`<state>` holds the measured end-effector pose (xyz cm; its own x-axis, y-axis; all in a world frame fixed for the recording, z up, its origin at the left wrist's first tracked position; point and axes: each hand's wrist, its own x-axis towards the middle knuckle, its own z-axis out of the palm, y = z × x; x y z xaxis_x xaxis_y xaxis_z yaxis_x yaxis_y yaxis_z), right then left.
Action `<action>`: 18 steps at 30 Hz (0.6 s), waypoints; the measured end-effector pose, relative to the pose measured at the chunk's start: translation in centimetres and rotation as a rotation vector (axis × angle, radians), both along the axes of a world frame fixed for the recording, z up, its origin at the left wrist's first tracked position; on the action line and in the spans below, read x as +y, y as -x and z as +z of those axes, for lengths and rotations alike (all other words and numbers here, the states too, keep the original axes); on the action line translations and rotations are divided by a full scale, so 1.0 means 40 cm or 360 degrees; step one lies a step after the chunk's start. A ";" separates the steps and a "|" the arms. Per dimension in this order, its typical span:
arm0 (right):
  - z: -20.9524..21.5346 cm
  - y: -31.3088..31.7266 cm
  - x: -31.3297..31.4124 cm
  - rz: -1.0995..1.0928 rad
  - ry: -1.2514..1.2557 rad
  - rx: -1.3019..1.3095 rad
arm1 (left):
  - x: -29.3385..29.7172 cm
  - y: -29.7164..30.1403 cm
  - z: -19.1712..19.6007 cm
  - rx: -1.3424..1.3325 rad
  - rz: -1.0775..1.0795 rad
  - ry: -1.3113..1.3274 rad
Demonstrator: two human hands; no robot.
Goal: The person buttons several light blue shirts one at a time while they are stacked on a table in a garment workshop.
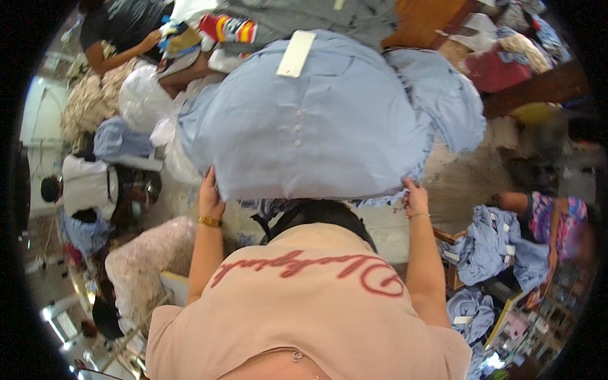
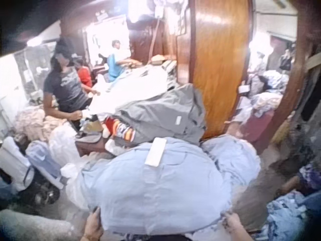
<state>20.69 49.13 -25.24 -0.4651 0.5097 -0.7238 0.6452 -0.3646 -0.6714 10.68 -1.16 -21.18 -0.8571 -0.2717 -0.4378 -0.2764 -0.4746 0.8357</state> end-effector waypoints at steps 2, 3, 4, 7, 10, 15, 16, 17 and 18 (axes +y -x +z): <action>-0.015 -0.015 0.001 -0.0123 -0.0042 0.0184 | 0.002 0.009 0.028 -0.0254 -0.0129 -0.0443; -0.011 -0.022 -0.009 -0.0178 -0.0061 0.0270 | 0.006 0.004 0.033 -0.0399 -0.0196 -0.0650; -0.003 -0.026 -0.014 -0.0305 -0.0212 0.0362 | 0.009 -0.011 0.025 -0.0544 -0.0138 -0.0532; 0.002 -0.037 -0.060 -0.0613 -0.0233 0.0479 | -0.013 -0.059 -0.004 -0.0750 -0.0036 -0.0303; 0.039 -0.042 -0.087 -0.0602 0.0312 0.0462 | -0.030 -0.054 -0.025 -0.0305 -0.0085 -0.0363; 0.022 -0.059 -0.079 -0.0431 0.0374 0.0220 | -0.107 -0.020 0.021 0.0150 -0.0002 0.0204; 0.033 -0.058 -0.065 -0.0513 0.0365 0.0361 | -0.107 -0.024 0.045 0.0131 0.0002 0.0161; 0.051 -0.062 -0.039 -0.0599 0.0348 0.0502 | -0.101 -0.026 0.068 0.0111 -0.0001 0.0110; 0.073 -0.071 -0.007 -0.0689 0.0332 0.0643 | -0.104 -0.025 0.095 0.0361 0.0032 0.0561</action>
